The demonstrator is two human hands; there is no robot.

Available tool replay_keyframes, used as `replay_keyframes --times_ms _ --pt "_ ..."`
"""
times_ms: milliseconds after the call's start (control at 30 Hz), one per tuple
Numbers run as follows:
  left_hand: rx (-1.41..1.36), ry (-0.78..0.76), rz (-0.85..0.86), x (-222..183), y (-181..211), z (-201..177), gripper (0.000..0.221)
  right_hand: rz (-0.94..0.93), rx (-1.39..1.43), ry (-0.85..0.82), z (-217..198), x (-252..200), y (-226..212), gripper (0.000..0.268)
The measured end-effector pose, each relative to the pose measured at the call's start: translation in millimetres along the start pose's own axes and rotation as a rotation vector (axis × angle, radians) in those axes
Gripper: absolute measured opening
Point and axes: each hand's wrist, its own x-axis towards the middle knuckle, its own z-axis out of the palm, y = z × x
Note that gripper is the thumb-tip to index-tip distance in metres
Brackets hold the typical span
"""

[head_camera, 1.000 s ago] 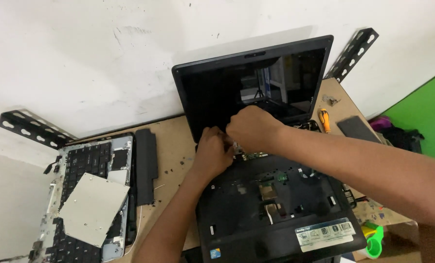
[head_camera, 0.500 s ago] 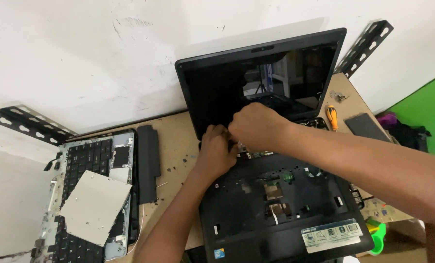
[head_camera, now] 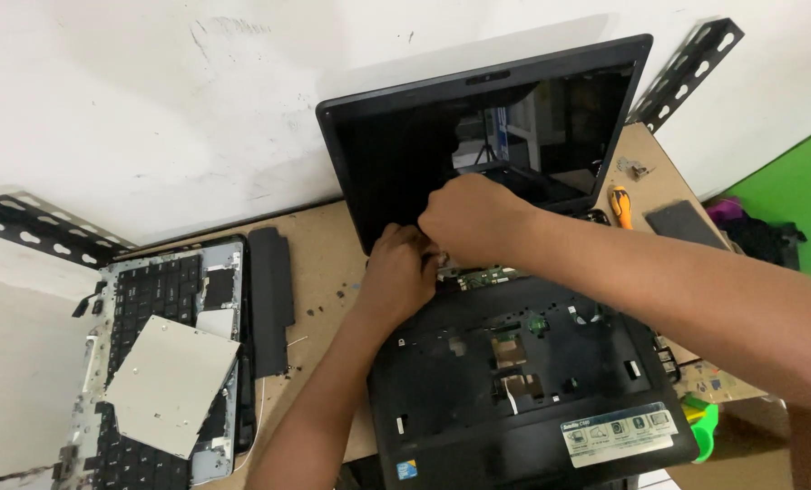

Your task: Disassembling and manipulating internal components of a laptop using a screwdriver and manual repositioning of parts.

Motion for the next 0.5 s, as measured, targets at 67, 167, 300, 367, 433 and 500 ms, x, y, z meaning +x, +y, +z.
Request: replay_keyframes --times_ms 67,167,300,367,433,500 --pt "0.001 -0.005 0.013 0 2 -2 0.010 0.007 0.020 0.004 -1 3 4 0.020" --pt "0.005 -0.003 0.040 0 5 -8 0.010 0.035 0.087 -0.013 -3 8 11 0.022" --pt "-0.008 0.002 0.074 0 10 -13 0.011 0.075 0.170 -0.061 -11 9 16 0.026" --pt "0.004 0.009 0.074 0 5 -7 0.011 0.083 0.186 -0.073 -11 9 18 0.027" --pt "0.018 0.018 0.072 -1 1 -3 0.011 0.089 0.200 -0.085 -10 9 19 0.027" --pt "0.007 0.007 0.055 -3 -1 0 0.011 0.084 0.245 -0.094 -6 10 21 0.028"
